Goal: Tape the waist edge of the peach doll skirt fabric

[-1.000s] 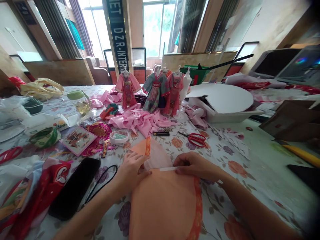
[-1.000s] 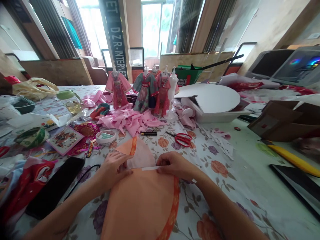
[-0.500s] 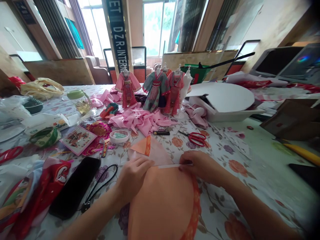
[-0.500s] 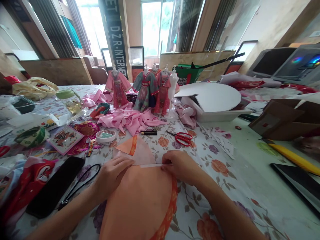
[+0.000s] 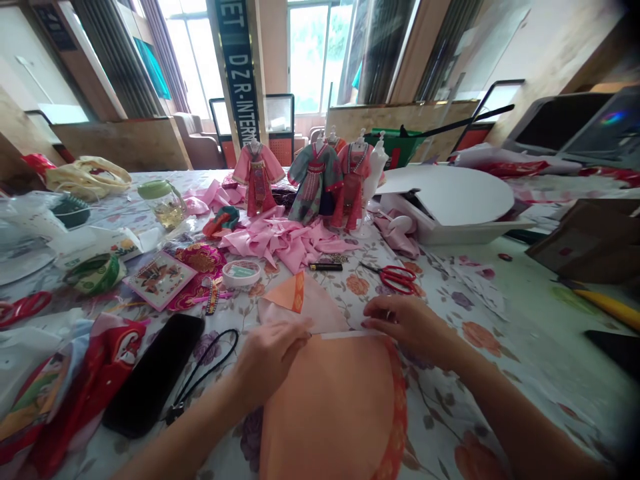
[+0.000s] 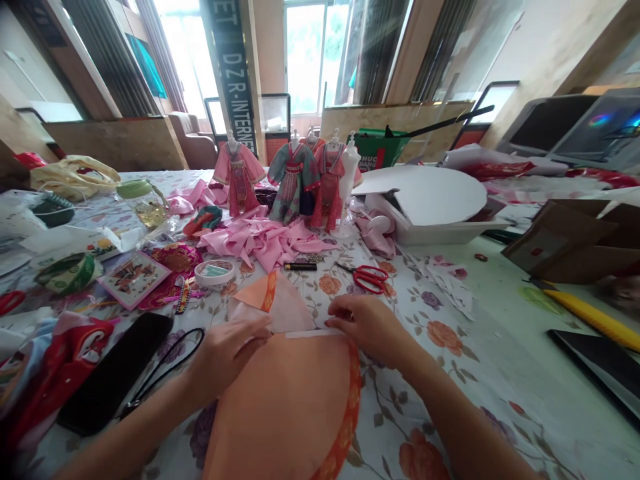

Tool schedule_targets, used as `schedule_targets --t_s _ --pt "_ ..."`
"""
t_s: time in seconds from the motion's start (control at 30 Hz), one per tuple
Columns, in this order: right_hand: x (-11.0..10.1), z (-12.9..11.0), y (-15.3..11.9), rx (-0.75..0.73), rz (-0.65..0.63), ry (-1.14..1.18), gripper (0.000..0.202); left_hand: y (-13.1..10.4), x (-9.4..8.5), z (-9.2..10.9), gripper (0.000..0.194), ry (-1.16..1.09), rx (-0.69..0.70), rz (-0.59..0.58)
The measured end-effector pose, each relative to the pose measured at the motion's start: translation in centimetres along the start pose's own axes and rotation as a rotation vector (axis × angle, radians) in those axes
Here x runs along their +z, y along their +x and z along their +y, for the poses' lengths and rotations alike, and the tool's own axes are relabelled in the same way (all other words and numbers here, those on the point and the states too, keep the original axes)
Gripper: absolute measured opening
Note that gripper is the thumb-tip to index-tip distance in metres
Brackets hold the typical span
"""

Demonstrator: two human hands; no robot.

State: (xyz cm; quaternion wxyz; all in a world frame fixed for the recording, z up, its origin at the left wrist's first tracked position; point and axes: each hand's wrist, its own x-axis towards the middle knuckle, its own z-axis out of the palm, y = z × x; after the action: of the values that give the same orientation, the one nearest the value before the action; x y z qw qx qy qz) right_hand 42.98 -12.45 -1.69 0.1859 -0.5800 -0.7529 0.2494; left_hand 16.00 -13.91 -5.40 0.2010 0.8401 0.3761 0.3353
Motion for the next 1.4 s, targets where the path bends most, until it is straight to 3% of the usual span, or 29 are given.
schedule_targets --t_s 0.07,0.13,0.27,0.33,0.43,0.5,0.6,0.73,0.93,1.07,1.17,1.23,1.3,1.4 --pt "1.2 -1.0 -0.2 -0.077 0.055 0.014 0.014 -0.1 0.2 0.1 0.031 0.031 0.004 -0.093" --pt "2.7 -1.9 -0.4 -0.173 0.021 0.021 0.015 0.0 0.3 0.1 0.033 0.032 -0.048 -0.142" --pt "4.5 -2.4 -0.4 -0.288 -0.064 -0.019 0.017 0.6 -0.2 -0.2 0.041 -0.028 -0.148 -0.129" --pt "4.5 -2.2 -0.3 -0.259 -0.082 0.0 0.016 1.0 -1.3 -0.6 0.038 0.024 -0.15 -0.034" --pt "4.1 -1.8 -0.2 -0.222 -0.099 0.014 0.014 1.8 -4.1 -1.8 0.029 0.232 -0.187 0.296" --pt "4.1 -1.6 -0.2 -0.223 -0.061 -0.012 0.015 2.2 -6.1 -2.9 0.034 0.437 -0.23 0.408" --pt "4.4 -1.5 -0.2 -0.209 0.058 -0.015 0.019 2.4 -7.7 -4.3 0.043 0.66 -0.301 0.278" --pt "4.6 -1.3 -0.3 -0.176 0.131 0.049 0.02 2.5 -7.7 -4.9 0.042 0.716 -0.361 0.114" --pt "4.3 -1.3 -0.2 -0.167 0.195 0.06 0.02 2.3 -8.1 -5.5 0.032 0.68 -0.417 0.091" --pt "4.6 -1.0 -0.1 -0.196 0.24 0.061 0.02 2.4 -8.7 -5.1 0.029 0.686 -0.455 0.199" --pt "4.8 -1.2 -0.2 -0.28 0.443 0.002 0.017 2.9 -8.4 -2.9 0.025 0.54 -0.289 0.358" --pt "4.8 -1.7 -0.5 -0.377 0.62 -0.061 0.023 3.0 -7.4 -0.8 0.021 0.274 -0.089 0.359" --pt "4.7 -2.3 -1.1 -0.487 0.688 -0.105 0.039 2.9 -6.0 1.1 0.018 -0.028 0.005 0.235" --pt "4.7 -3.3 -1.9 -0.612 0.565 -0.093 0.05 2.3 -3.8 2.7 0.017 -0.361 -0.029 -0.009"
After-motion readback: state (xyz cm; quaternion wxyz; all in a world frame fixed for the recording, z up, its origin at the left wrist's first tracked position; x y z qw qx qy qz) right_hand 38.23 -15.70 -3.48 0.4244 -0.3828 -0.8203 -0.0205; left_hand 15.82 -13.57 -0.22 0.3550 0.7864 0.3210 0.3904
